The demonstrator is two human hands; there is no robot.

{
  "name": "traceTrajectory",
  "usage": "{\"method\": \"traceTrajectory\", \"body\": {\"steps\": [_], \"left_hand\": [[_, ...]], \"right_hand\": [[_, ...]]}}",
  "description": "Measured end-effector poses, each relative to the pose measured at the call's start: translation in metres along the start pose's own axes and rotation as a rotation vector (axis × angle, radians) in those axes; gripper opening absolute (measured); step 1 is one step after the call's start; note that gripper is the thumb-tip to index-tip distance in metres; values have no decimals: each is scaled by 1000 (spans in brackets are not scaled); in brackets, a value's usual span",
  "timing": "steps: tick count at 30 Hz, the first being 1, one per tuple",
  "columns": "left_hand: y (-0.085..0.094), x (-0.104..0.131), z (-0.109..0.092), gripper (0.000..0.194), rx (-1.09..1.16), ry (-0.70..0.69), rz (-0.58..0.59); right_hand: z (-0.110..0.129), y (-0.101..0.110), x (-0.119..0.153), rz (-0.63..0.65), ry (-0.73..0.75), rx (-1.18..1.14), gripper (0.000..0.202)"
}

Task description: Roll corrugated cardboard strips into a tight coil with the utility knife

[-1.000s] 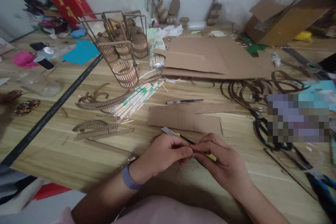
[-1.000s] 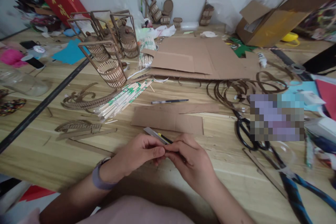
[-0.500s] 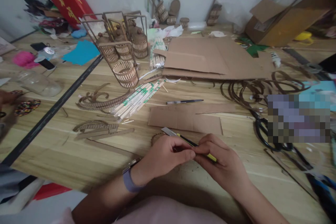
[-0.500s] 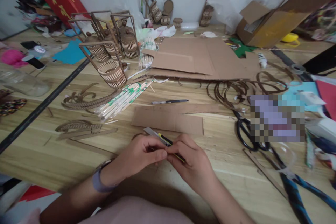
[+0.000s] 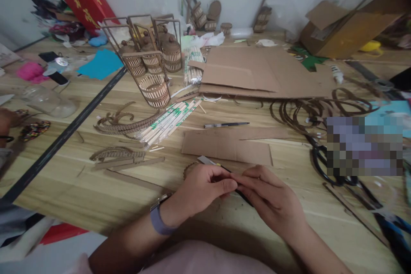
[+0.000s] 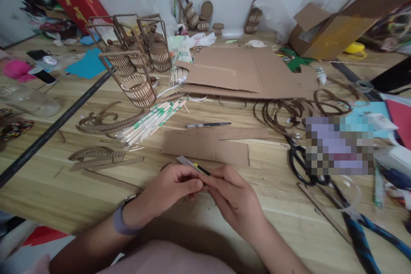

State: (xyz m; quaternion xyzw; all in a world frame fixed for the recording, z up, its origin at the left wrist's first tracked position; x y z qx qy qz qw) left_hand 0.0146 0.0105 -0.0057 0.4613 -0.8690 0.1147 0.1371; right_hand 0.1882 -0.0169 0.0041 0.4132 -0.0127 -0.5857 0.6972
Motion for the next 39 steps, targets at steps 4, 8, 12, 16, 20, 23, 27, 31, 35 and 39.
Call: {"method": "traceTrajectory", "body": {"steps": [4, 8, 12, 16, 20, 23, 27, 31, 35, 39], "left_hand": [[-1, -2, 4, 37, 123, 4, 30], [-1, -3, 3, 46, 192, -3, 24], [-1, -3, 2, 48, 203, 3, 22], [-1, -2, 2, 44, 168, 10, 42], [-1, -2, 4, 39, 130, -4, 48], [-1, -2, 3, 35, 85, -22, 42], [-1, 0, 0, 33, 7, -28, 37], [-2, 3, -2, 31, -49, -46, 6], [-2, 3, 0, 33, -29, -49, -39], [-2, 1, 4, 34, 15, -30, -19]], "right_hand": [[2, 2, 0, -21, 9, 38, 26], [3, 3, -3, -41, 28, 60, 20], [2, 3, -3, -44, 14, 76, 17], [1, 2, -2, -36, -6, 67, 13], [1, 0, -2, -61, 6, 71, 11], [2, -1, -3, -57, 5, 58, 11], [2, -2, -3, -43, -1, 41, 14], [-1, -2, -2, -43, 0, 18, 9], [-5, -1, -2, -24, -32, -14, 12], [-3, -1, -2, 20, 21, -13, 29]]}}
Point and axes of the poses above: each hand's wrist, its own x-axis away from the middle knuckle, its own y-axis out of the back of the hand, z = x × y, the point moved 2 cm from there along -x, towards the middle knuckle
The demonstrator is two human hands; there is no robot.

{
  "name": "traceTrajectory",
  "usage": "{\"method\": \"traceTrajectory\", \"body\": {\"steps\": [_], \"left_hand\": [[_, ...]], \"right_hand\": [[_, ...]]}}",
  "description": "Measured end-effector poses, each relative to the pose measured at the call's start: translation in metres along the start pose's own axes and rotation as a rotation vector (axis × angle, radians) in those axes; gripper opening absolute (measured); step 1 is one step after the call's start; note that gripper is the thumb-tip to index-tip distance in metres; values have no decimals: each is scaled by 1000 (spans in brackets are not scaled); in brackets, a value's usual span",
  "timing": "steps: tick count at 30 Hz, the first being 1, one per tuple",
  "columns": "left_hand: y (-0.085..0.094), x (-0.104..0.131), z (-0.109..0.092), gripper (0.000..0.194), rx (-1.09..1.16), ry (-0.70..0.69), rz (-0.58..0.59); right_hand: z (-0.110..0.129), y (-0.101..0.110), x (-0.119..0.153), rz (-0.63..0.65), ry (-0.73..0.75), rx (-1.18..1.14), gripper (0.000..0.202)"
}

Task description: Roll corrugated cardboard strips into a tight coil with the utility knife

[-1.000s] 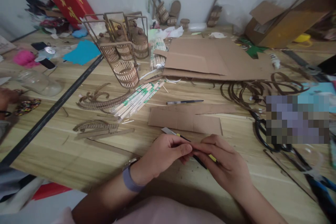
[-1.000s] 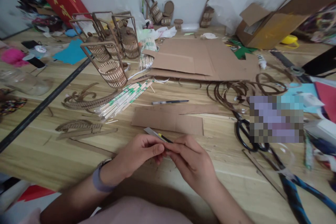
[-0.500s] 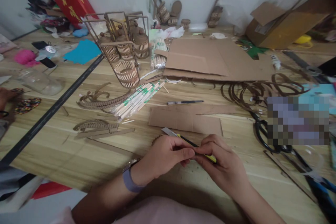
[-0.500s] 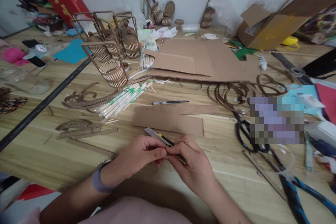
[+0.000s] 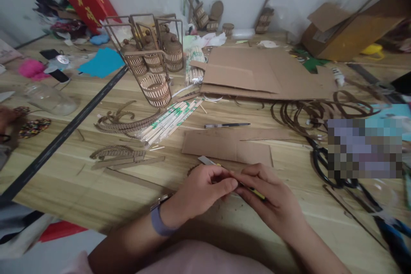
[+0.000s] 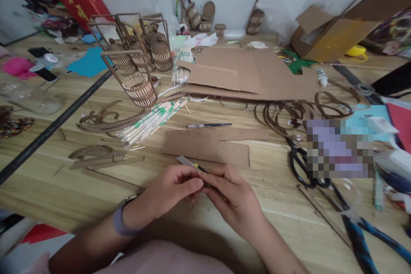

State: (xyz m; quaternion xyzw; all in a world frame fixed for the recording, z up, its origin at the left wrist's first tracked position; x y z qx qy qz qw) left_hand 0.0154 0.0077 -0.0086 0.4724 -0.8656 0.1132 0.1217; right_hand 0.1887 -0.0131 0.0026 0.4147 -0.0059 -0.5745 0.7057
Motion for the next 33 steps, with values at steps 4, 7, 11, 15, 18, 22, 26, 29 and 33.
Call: {"method": "traceTrajectory", "body": {"steps": [4, 7, 11, 15, 18, 22, 26, 29, 33], "left_hand": [[0, -2, 1, 34, 67, 3, 5], [-1, -3, 2, 37, 127, -3, 20], [-2, -3, 2, 44, 167, 9, 35], [-1, -3, 1, 43, 139, 26, 40], [-1, -2, 0, 39, 110, 22, 54], [-2, -1, 0, 33, 66, 8, 57], [-2, 1, -2, 30, -43, -14, 51], [-3, 2, -4, 27, -119, -36, 47], [-2, 4, -9, 23, -269, -114, -20]], "right_hand": [[2, 1, 1, -25, 10, 37, 31], [2, 3, 1, -36, -16, 49, 28], [0, 5, 1, -43, -74, 48, 21], [1, 5, 0, -40, -91, 37, 17], [2, 5, -1, -36, -92, 25, 14], [3, 4, -1, -40, -64, 18, 9], [4, 3, -2, -46, -10, 22, 12], [3, 1, -2, -34, -4, 6, 13], [0, -2, 0, -12, -34, -32, 10]]}}
Point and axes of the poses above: each hand's wrist, its own x-axis away from the middle knuckle, its own y-axis out of the back of the hand, z = x × y, the point moved 2 cm from there along -x, towards the middle knuckle
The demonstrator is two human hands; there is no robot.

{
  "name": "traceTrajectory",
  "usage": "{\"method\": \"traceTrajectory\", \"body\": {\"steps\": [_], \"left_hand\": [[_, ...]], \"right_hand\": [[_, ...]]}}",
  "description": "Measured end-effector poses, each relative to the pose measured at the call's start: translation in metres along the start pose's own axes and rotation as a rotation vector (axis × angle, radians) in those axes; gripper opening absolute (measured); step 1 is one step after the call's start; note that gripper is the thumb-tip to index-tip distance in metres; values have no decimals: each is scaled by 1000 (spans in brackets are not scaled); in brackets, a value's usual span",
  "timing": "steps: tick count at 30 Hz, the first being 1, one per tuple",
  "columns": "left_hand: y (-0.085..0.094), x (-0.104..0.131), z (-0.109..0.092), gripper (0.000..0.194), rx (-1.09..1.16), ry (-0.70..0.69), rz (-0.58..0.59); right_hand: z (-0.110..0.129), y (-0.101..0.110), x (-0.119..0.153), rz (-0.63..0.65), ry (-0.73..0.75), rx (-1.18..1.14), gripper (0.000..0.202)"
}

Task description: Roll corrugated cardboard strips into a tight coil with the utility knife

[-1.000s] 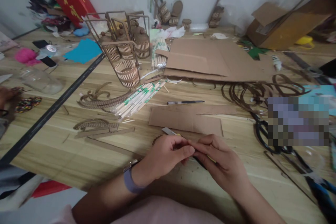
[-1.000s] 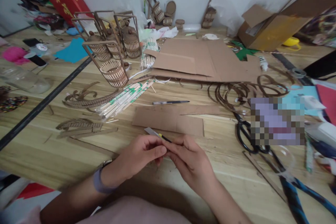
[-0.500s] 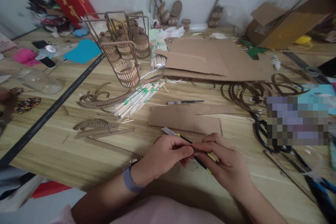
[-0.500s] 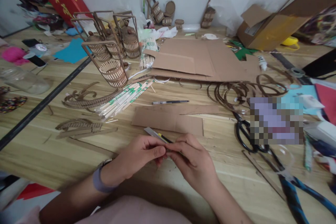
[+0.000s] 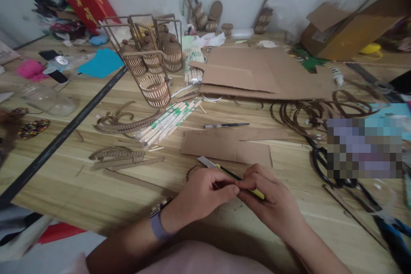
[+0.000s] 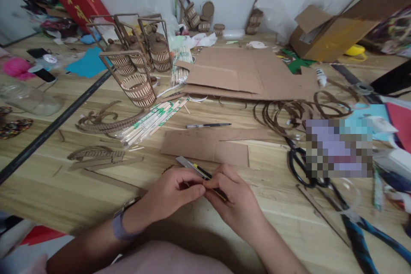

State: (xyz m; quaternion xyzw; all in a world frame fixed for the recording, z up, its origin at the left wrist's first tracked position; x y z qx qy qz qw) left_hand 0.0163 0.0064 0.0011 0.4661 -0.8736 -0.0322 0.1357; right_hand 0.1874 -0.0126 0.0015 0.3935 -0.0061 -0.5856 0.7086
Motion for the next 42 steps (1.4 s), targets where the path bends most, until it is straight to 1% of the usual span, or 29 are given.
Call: {"method": "traceTrajectory", "body": {"steps": [3, 5, 7, 10, 15, 19, 21, 28, 32, 35, 39, 40, 42], "left_hand": [[2, 0, -1, 24, -15, -3, -34], [3, -1, 0, 25, 31, 25, -32], [3, -1, 2, 26, 72, 49, -19], [2, -2, 4, 27, 110, 75, 0], [-1, -4, 9, 32, 305, 121, 28], [-1, -5, 11, 40, 423, 127, 66], [-1, -5, 11, 41, 420, 129, 76], [-2, -4, 8, 34, 371, 144, 81], [-3, -4, 9, 28, 352, 150, 80], [-2, -3, 7, 26, 281, 113, 51], [1, -1, 3, 26, 125, 26, -40], [1, -1, 2, 26, 121, 25, -56], [2, -1, 3, 27, 155, 36, -61]], "right_hand": [[-3, 0, 1, 47, -75, 5, 7], [-4, 0, 1, 92, -93, 5, 18], [-4, 0, 1, 109, -52, -13, 29], [-2, 2, 2, 75, 24, -12, 32], [2, 6, 3, 36, 56, 90, 30], [4, 8, 2, -8, 59, 98, 25], [4, 8, 1, -24, 52, 80, 23], [3, 5, 1, -25, 17, 52, 11], [3, 4, 1, -19, 16, 43, 10], [3, 3, 0, 1, 6, 23, 12], [1, 4, 0, 24, 3, 11, 9], [0, 4, 0, 35, -2, 15, 12], [0, 5, 0, 53, 4, 27, 25]]}}
Point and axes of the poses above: each hand's wrist, its own x-axis away from the middle knuckle, its own y-axis out of the back of the hand, z = x × y, the point moved 2 cm from there along -x, towards the middle knuckle
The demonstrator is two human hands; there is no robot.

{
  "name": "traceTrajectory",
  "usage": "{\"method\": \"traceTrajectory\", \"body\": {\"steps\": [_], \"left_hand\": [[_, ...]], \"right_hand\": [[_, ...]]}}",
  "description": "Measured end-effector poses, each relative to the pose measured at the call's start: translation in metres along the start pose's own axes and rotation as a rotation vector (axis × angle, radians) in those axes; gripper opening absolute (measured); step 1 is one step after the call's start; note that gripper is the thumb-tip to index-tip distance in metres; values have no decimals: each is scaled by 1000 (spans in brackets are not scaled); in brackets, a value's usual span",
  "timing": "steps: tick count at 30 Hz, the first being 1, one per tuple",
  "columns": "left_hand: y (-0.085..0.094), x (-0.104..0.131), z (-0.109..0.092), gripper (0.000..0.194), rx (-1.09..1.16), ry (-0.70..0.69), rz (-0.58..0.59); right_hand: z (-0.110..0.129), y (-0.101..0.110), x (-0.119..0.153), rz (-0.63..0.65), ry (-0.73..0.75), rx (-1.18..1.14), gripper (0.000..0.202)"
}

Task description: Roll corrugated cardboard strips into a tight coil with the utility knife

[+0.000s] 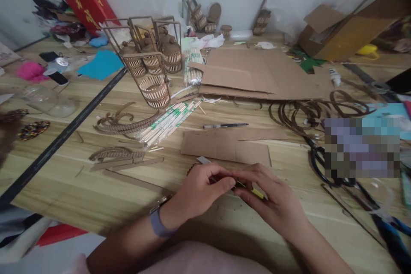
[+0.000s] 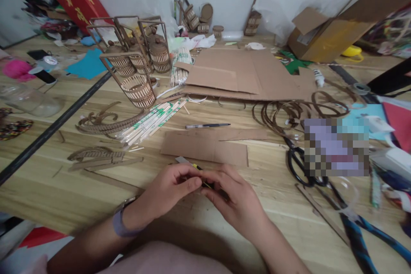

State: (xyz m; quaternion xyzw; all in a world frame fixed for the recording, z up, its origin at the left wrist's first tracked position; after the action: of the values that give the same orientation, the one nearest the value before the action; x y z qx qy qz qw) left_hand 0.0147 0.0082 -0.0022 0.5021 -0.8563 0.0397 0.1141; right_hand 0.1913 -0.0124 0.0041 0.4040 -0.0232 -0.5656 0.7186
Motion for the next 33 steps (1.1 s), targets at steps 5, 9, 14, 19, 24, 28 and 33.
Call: {"method": "traceTrajectory", "body": {"steps": [5, 9, 14, 19, 24, 28, 33], "left_hand": [[-2, -1, 4, 27, 87, 53, 55], [-3, -2, 4, 30, 186, 69, 80], [-2, -3, 6, 36, 275, 96, 74], [-3, -3, 6, 33, 241, 90, 91], [-4, -3, 6, 31, 214, 117, 114], [-3, -3, 4, 28, 177, 111, 126], [-2, -1, 3, 31, 136, 113, 76]], "right_hand": [[3, 0, 1, -29, 61, 23, 31], [5, 1, 1, -70, 61, 51, 27], [3, 4, 3, -90, 18, 51, 21], [3, 4, 2, -90, 2, 24, 13], [4, 2, -1, -88, 3, -7, 7], [3, 1, -2, -67, 9, -29, 8], [0, 1, -1, -28, -18, -19, 6]]}}
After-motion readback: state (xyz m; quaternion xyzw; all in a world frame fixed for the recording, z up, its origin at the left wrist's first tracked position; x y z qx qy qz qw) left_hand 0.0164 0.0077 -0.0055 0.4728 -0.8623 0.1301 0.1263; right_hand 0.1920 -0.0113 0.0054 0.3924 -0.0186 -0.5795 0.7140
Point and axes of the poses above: each hand's wrist, its own x-axis away from the middle knuckle, its own y-axis out of the back of the hand, z = x × y, the point moved 2 cm from there along -x, towards the middle knuckle
